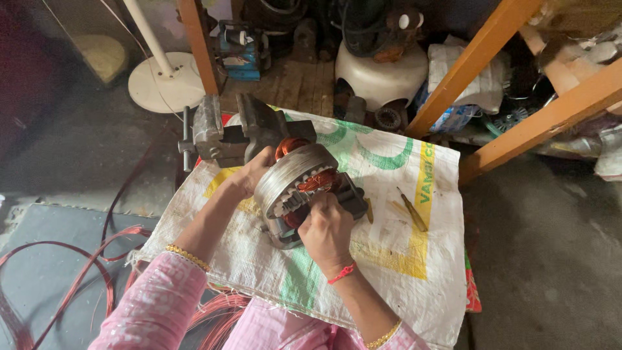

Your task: The person winds copper wire into the slots of a motor stator held in a bench vise. They use their hands to push and arrange the wire into the slots, occasionally using a small wooden tool to assist in seating the wire.

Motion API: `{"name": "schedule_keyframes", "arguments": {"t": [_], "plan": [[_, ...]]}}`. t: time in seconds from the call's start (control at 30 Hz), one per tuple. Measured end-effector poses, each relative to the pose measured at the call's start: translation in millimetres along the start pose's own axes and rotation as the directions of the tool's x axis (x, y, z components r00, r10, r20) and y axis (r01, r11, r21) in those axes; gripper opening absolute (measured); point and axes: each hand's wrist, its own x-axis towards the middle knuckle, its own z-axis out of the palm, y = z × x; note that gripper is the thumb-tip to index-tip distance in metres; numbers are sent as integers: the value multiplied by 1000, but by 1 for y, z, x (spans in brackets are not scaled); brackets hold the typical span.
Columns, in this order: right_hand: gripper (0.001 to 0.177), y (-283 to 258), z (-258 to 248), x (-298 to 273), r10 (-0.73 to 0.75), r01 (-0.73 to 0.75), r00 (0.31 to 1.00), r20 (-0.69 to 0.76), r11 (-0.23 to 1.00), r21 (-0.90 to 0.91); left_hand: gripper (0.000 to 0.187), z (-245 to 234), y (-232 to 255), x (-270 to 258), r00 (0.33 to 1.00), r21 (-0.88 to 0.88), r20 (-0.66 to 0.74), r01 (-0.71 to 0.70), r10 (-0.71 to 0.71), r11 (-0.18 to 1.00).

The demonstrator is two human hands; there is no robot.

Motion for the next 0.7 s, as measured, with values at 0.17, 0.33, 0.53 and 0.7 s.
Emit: {"name": "schedule_keyframes", "arguments": {"t": [0.17, 0.33, 0.53, 0.7], "plan": [[16, -3, -1, -3, 44, -45, 999, 23, 998, 37, 43, 3, 18, -11, 996, -45, 82, 33, -29, 998], [8, -6, -8, -7, 58, -53, 998, -34, 988, 146, 30, -4, 47, -25, 986, -112, 165, 26, -8, 993], [22, -25, -29, -17, 140, -139, 990, 5, 975, 173, 24, 5, 46, -33, 990, -268, -16, 132, -142, 954], [48, -36, -31, -29, -102, 106, 994, -34, 977, 184, 32, 2, 24, -20, 979, -398, -3, 187, -206, 898]]}}
